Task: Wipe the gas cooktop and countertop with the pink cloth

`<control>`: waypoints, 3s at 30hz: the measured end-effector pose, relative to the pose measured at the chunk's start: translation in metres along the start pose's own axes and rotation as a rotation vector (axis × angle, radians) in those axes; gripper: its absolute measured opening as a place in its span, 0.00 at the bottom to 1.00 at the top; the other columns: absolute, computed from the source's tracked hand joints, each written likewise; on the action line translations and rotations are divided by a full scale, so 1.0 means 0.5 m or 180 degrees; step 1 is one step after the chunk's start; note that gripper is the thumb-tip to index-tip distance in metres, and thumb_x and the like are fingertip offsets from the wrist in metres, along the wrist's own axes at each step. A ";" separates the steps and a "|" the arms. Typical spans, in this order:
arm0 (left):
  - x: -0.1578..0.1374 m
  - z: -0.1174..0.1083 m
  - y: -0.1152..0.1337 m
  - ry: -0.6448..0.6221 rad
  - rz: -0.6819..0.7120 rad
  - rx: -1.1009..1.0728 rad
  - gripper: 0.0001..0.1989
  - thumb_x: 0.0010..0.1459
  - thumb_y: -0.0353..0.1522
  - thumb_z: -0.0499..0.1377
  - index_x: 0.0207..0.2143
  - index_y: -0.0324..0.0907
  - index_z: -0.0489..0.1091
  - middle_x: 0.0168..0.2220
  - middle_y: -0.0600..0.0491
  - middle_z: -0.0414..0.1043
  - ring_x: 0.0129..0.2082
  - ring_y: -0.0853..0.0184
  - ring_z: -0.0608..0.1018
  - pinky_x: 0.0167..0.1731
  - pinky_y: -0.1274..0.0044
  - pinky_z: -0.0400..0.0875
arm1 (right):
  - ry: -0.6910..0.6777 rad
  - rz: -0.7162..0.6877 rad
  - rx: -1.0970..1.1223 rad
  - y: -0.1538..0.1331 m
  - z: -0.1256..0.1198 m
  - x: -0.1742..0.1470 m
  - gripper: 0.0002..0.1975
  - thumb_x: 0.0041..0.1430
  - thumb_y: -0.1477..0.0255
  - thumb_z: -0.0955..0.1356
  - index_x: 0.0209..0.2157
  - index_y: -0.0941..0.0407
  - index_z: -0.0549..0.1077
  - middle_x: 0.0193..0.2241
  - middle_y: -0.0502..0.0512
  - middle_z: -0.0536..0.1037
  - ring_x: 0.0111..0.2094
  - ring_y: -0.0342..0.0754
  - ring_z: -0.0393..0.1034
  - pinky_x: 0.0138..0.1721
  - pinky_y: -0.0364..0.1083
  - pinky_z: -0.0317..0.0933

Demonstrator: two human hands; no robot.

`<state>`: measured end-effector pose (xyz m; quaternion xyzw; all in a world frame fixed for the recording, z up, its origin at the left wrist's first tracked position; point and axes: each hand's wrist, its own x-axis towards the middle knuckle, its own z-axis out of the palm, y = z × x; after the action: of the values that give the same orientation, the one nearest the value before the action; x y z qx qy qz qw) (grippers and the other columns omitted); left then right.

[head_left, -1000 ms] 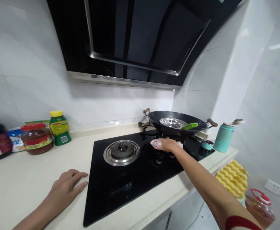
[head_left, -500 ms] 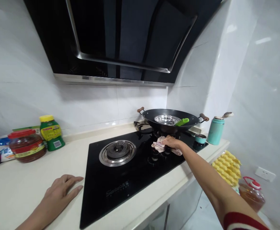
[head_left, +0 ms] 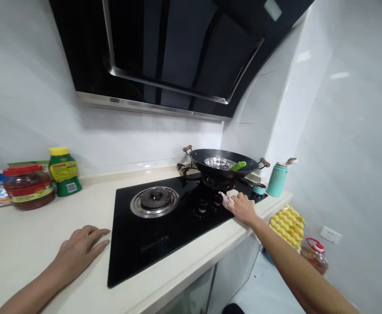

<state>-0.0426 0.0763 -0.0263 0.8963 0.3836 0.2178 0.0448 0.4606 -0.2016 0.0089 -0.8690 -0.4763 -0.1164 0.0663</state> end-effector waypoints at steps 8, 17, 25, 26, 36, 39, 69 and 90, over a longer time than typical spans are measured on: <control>-0.003 -0.001 0.021 0.0089 0.0065 0.0159 0.23 0.62 0.47 0.50 0.46 0.48 0.79 0.46 0.43 0.78 0.49 0.47 0.77 0.46 0.61 0.73 | 0.0161 -0.0355 0.0652 -0.205 -0.031 -0.130 0.35 0.58 0.37 0.60 0.51 0.47 0.75 0.48 0.59 0.71 0.47 0.56 0.65 0.49 0.54 0.60; -0.139 -0.082 0.066 -0.0553 0.0186 -0.0244 0.23 0.56 0.54 0.56 0.48 0.58 0.79 0.52 0.58 0.79 0.52 0.51 0.79 0.54 0.65 0.75 | -0.0569 -0.1978 0.1692 -0.449 -0.051 -0.255 0.41 0.41 0.43 0.76 0.53 0.50 0.71 0.51 0.60 0.65 0.52 0.64 0.61 0.54 0.64 0.57; -0.267 -0.091 0.052 0.0258 -0.0048 -0.0071 0.22 0.58 0.51 0.55 0.44 0.52 0.81 0.51 0.52 0.80 0.52 0.55 0.80 0.54 0.67 0.76 | -0.0914 -0.2515 0.2497 -0.451 -0.097 -0.268 0.28 0.48 0.66 0.74 0.52 0.49 0.68 0.43 0.52 0.73 0.44 0.54 0.69 0.45 0.50 0.63; -0.272 -0.087 0.054 0.0321 -0.0036 -0.0040 0.22 0.59 0.50 0.55 0.44 0.51 0.81 0.51 0.52 0.80 0.52 0.55 0.81 0.53 0.68 0.76 | -0.1060 -0.2258 0.2886 -0.448 -0.102 -0.259 0.28 0.46 0.67 0.74 0.51 0.49 0.69 0.40 0.50 0.75 0.41 0.52 0.71 0.42 0.48 0.63; -0.299 -0.086 0.104 0.0574 -0.0173 -0.0055 0.23 0.63 0.49 0.53 0.45 0.46 0.79 0.51 0.48 0.78 0.50 0.57 0.80 0.52 0.69 0.76 | -0.1061 -0.1117 0.3068 -0.329 -0.071 -0.081 0.18 0.55 0.65 0.69 0.46 0.57 0.74 0.38 0.53 0.80 0.42 0.52 0.74 0.44 0.49 0.67; -0.302 -0.089 0.111 0.0573 -0.0208 -0.0104 0.22 0.64 0.48 0.53 0.46 0.46 0.79 0.51 0.48 0.77 0.50 0.57 0.80 0.51 0.69 0.76 | -0.0799 -0.0904 0.2368 -0.282 -0.076 -0.050 0.25 0.47 0.66 0.74 0.48 0.57 0.75 0.43 0.58 0.78 0.45 0.56 0.72 0.48 0.52 0.65; -0.304 -0.096 0.095 0.0816 -0.0844 0.0120 0.26 0.58 0.53 0.54 0.44 0.46 0.80 0.51 0.46 0.79 0.52 0.53 0.79 0.52 0.64 0.75 | -0.0593 -0.3229 0.2005 -0.527 -0.058 -0.222 0.24 0.65 0.57 0.65 0.60 0.49 0.70 0.70 0.51 0.58 0.72 0.53 0.42 0.72 0.57 0.33; -0.280 -0.087 0.064 0.0391 -0.1195 0.0266 0.27 0.52 0.56 0.51 0.39 0.53 0.80 0.48 0.53 0.81 0.52 0.52 0.79 0.57 0.61 0.70 | 0.0406 -0.0841 0.0479 0.117 0.098 -0.035 0.28 0.66 0.64 0.59 0.65 0.58 0.65 0.67 0.63 0.62 0.70 0.56 0.50 0.68 0.58 0.43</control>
<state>-0.1252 -0.0489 -0.0292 0.7951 0.5548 0.2438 0.0239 0.5076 -0.2362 -0.0433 -0.7822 -0.5886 -0.1431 0.1455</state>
